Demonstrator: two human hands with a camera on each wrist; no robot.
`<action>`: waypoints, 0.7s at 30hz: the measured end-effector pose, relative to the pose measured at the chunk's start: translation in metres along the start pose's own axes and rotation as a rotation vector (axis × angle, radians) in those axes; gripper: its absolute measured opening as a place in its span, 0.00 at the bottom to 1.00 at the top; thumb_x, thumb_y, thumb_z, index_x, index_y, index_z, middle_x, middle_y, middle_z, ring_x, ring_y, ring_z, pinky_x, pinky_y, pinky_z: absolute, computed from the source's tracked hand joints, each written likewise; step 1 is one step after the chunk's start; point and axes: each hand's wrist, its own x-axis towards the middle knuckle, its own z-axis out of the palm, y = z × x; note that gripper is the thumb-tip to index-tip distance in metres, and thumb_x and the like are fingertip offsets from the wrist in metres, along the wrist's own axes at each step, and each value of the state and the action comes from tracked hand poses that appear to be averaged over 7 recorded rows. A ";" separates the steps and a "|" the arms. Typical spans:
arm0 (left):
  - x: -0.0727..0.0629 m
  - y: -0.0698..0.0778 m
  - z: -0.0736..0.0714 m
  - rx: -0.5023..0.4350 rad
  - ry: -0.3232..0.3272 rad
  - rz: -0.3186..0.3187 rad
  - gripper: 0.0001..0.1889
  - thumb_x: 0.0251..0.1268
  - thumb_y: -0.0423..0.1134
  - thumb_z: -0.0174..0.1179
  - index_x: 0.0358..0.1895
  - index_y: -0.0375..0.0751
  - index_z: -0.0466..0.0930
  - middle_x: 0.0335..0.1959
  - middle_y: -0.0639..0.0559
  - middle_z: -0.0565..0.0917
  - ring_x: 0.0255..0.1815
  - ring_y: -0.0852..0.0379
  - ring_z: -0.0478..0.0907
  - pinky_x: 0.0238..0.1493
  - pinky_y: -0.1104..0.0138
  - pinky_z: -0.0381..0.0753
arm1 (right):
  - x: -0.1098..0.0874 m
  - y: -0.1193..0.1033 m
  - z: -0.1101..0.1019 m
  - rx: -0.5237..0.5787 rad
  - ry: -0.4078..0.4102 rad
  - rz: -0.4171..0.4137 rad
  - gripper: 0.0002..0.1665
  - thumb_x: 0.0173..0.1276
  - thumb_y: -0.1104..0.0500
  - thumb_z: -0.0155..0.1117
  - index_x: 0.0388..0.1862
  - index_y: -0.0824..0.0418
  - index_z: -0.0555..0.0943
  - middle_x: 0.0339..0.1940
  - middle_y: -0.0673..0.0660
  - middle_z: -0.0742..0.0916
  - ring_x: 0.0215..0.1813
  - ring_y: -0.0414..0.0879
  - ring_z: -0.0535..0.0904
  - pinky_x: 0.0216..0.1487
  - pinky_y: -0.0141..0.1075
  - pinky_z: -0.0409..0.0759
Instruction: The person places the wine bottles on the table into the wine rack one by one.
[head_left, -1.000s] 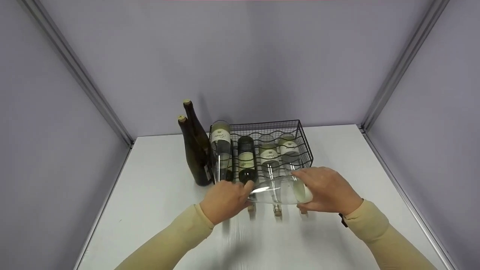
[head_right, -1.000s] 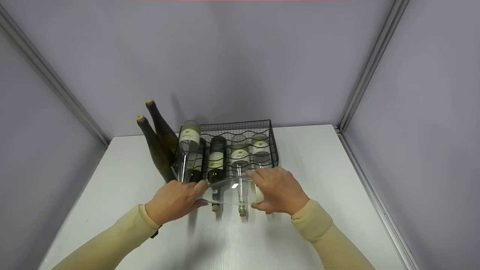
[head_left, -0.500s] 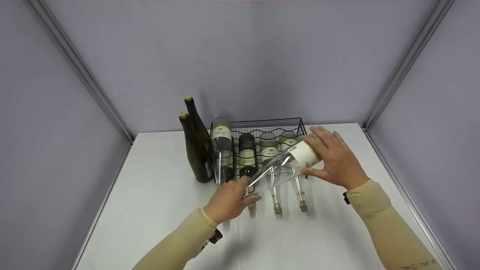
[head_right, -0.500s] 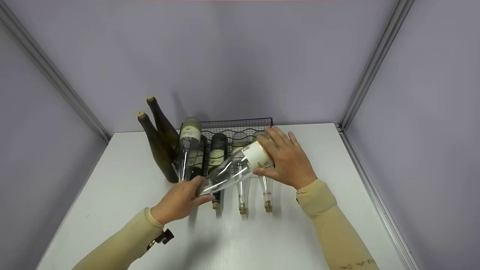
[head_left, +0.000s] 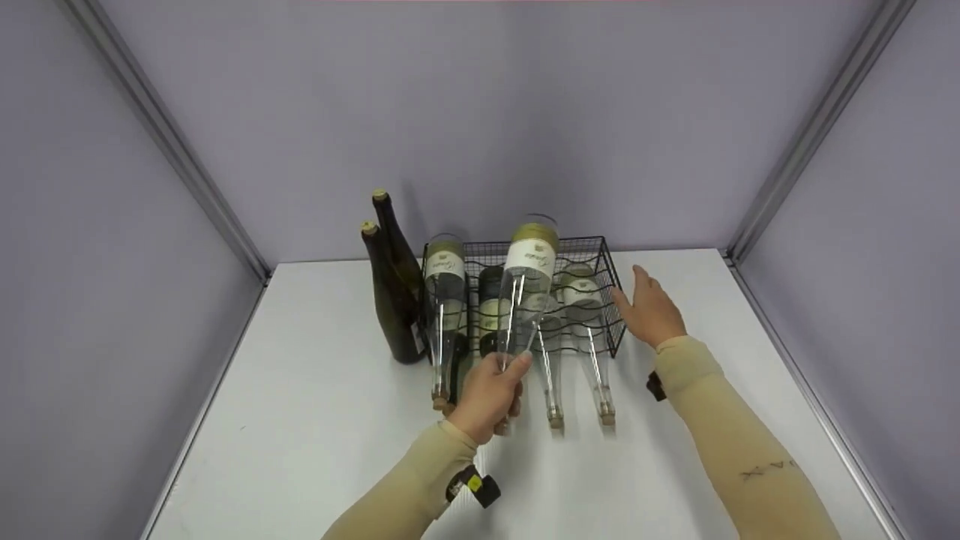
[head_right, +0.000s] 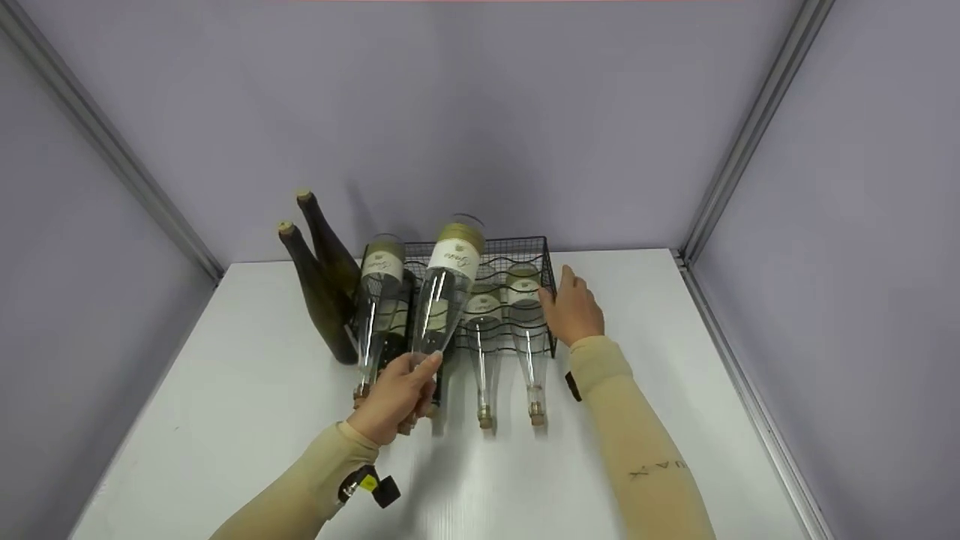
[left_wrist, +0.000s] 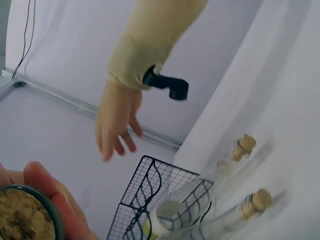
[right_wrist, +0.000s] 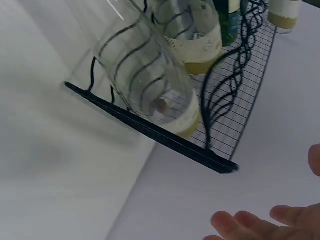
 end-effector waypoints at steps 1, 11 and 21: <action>0.003 -0.001 0.003 -0.032 0.016 -0.024 0.26 0.63 0.64 0.56 0.45 0.42 0.70 0.18 0.51 0.73 0.11 0.59 0.64 0.05 0.68 0.59 | 0.002 0.002 0.005 0.004 -0.056 0.031 0.46 0.77 0.39 0.39 0.76 0.70 0.42 0.70 0.78 0.62 0.69 0.72 0.60 0.65 0.62 0.60; 0.039 -0.020 0.015 -0.270 0.026 -0.159 0.28 0.64 0.64 0.55 0.44 0.39 0.65 0.15 0.54 0.70 0.11 0.61 0.58 0.08 0.69 0.55 | 0.008 0.024 0.040 -0.016 -0.088 0.118 0.36 0.78 0.58 0.37 0.76 0.67 0.37 0.30 0.66 0.84 0.24 0.52 0.78 0.31 0.48 0.76; 0.063 -0.032 0.004 -0.301 0.084 -0.195 0.29 0.65 0.63 0.55 0.50 0.39 0.66 0.17 0.53 0.70 0.12 0.61 0.58 0.09 0.69 0.54 | 0.013 0.015 0.056 -0.050 -0.035 0.127 0.38 0.75 0.63 0.42 0.77 0.65 0.39 0.23 0.60 0.81 0.20 0.50 0.74 0.27 0.45 0.75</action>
